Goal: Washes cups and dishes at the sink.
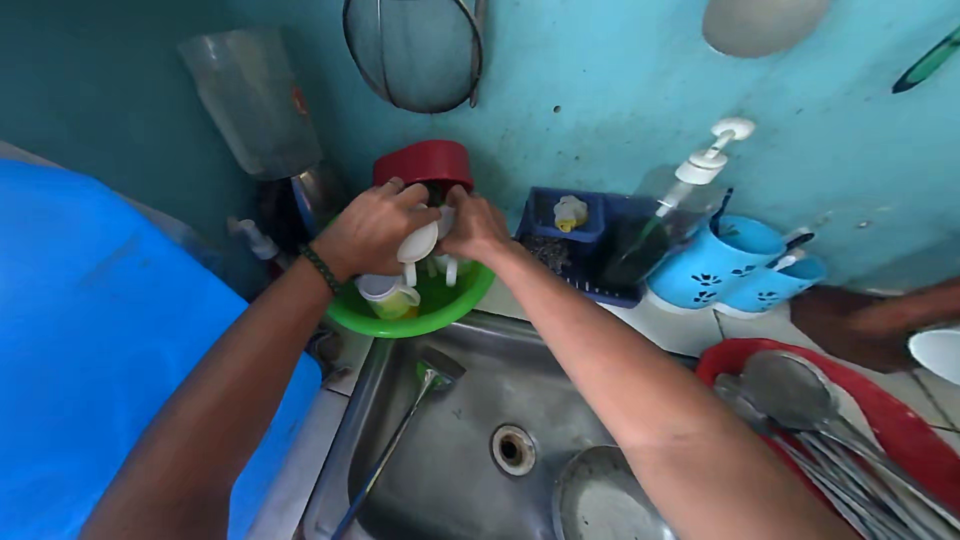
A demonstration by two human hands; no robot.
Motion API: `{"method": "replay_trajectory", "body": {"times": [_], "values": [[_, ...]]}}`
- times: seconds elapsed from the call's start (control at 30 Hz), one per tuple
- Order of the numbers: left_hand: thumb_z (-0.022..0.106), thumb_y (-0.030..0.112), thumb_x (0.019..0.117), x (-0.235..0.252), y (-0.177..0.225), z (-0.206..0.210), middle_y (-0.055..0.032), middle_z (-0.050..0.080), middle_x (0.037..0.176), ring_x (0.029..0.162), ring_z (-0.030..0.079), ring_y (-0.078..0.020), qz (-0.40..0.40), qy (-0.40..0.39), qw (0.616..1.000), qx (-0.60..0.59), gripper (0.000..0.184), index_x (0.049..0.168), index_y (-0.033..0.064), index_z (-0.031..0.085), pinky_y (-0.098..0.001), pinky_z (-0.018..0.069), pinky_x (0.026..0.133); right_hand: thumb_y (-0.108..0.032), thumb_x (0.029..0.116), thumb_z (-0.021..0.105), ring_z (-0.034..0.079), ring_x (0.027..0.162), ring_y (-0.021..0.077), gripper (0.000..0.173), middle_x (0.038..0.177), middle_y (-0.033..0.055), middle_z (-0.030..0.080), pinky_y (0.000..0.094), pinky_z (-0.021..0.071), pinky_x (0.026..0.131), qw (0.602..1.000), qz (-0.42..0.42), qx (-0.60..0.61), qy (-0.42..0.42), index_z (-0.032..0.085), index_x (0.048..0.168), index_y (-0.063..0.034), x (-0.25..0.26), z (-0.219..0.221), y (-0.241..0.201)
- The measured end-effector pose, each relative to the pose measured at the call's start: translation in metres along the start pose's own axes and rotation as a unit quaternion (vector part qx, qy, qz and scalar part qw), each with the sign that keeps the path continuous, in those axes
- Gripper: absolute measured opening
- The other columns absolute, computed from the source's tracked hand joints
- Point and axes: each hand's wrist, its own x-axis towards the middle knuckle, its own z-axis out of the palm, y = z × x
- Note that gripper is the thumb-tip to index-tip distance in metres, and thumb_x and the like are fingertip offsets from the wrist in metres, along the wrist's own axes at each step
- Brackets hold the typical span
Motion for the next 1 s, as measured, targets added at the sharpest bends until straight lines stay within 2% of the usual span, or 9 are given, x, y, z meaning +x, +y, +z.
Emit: {"method": "replay_trajectory", "body": {"times": [0.1,0.23,0.5,0.6,0.73,0.83,0.9,0.97,1.0], "values": [[0.094,0.021,0.0592,0.001,0.006,-0.013,-0.0231,0.061,0.130,0.118,0.058,-0.0482,-0.050,-0.015,0.999,-0.012,0.078,0.131,0.0090,0.067,-0.0614,0.0521,0.088,-0.031,0.0703,0.091,0.066,0.107,0.0442,0.075,0.115,0.0245,0.067,0.0652,0.0519,0.083,1.000,0.025,0.010,-0.010,0.058,0.132,-0.0045,-0.001,-0.002,-0.003],[0.093,0.019,0.0617,-0.004,0.008,-0.017,-0.0218,0.058,0.134,0.122,0.054,-0.0480,-0.108,-0.037,0.993,-0.043,0.078,0.134,0.0092,0.066,-0.0616,0.0519,0.088,-0.039,0.0727,0.089,0.064,0.111,0.0453,0.078,0.119,0.0255,0.065,0.0660,0.0507,0.086,0.999,0.041,-0.016,-0.029,0.057,0.134,-0.0035,-0.003,0.005,-0.010],[0.093,0.024,0.0613,-0.016,0.003,-0.020,-0.0200,0.061,0.132,0.120,0.058,-0.0427,-0.120,0.011,0.986,-0.116,0.080,0.135,0.0081,0.065,-0.0592,0.0503,0.096,-0.032,0.0733,0.089,0.062,0.113,0.0524,0.086,0.130,0.0313,0.060,0.0710,0.0495,0.086,0.998,0.036,-0.025,-0.035,0.050,0.145,-0.0044,0.000,0.042,0.004],[0.093,0.024,0.0617,-0.017,0.004,-0.021,-0.0206,0.061,0.132,0.120,0.059,-0.0403,-0.138,0.018,0.979,-0.147,0.081,0.136,0.0062,0.065,-0.0581,0.0498,0.098,-0.031,0.0734,0.090,0.059,0.118,0.0545,0.091,0.133,0.0338,0.057,0.0737,0.0442,0.094,0.998,0.015,-0.046,-0.051,0.046,0.147,-0.0011,0.000,0.049,0.004],[0.092,0.026,0.0645,-0.017,0.006,-0.020,-0.0217,0.061,0.131,0.117,0.062,-0.0381,-0.161,0.041,0.970,-0.176,0.079,0.136,0.0044,0.064,-0.0578,0.0520,0.095,-0.026,0.0818,0.085,0.038,0.140,0.0550,0.092,0.149,0.0353,0.044,0.0715,0.0338,0.109,0.991,-0.029,-0.073,-0.107,0.036,0.155,0.0018,0.003,0.040,0.007],[0.092,0.030,0.0648,-0.019,0.003,-0.017,-0.0204,0.062,0.128,0.113,0.063,-0.0340,-0.180,0.078,0.957,-0.215,0.079,0.134,0.0036,0.064,-0.0531,0.0535,0.095,-0.021,0.0868,0.079,0.009,0.155,0.0502,0.085,0.167,0.0290,0.020,0.0670,0.0048,0.123,0.989,-0.083,-0.069,-0.100,0.037,0.156,0.0040,-0.011,0.034,0.007],[0.092,0.031,0.0646,-0.020,0.002,-0.015,-0.0202,0.063,0.127,0.112,0.063,-0.0323,-0.195,0.104,0.944,-0.246,0.078,0.133,0.0032,0.065,-0.0510,0.0534,0.095,-0.035,0.0905,0.077,0.015,0.156,0.0448,0.080,0.164,0.0268,0.029,0.0628,-0.0022,0.125,0.989,-0.131,-0.002,-0.062,0.043,0.153,0.0017,-0.026,0.046,0.008],[0.091,0.030,0.0659,-0.019,0.004,-0.018,-0.0194,0.063,0.127,0.113,0.063,-0.0300,-0.215,0.114,0.930,-0.275,0.076,0.133,0.0035,0.065,-0.0481,0.0529,0.096,-0.054,0.0911,0.072,0.035,0.149,0.0378,0.073,0.153,0.0205,0.049,0.0624,0.0079,0.126,0.987,-0.146,0.014,-0.061,0.057,0.144,-0.0056,-0.041,0.062,-0.005],[0.090,0.029,0.0661,-0.018,0.005,-0.018,-0.0188,0.063,0.127,0.112,0.063,-0.0290,-0.223,0.117,0.925,-0.285,0.076,0.133,0.0039,0.065,-0.0472,0.0530,0.095,-0.058,0.0886,0.073,0.040,0.146,0.0360,0.076,0.149,0.0195,0.053,0.0610,0.0166,0.125,0.987,-0.138,0.014,-0.084,0.059,0.142,-0.0067,-0.045,0.065,-0.015]]}}
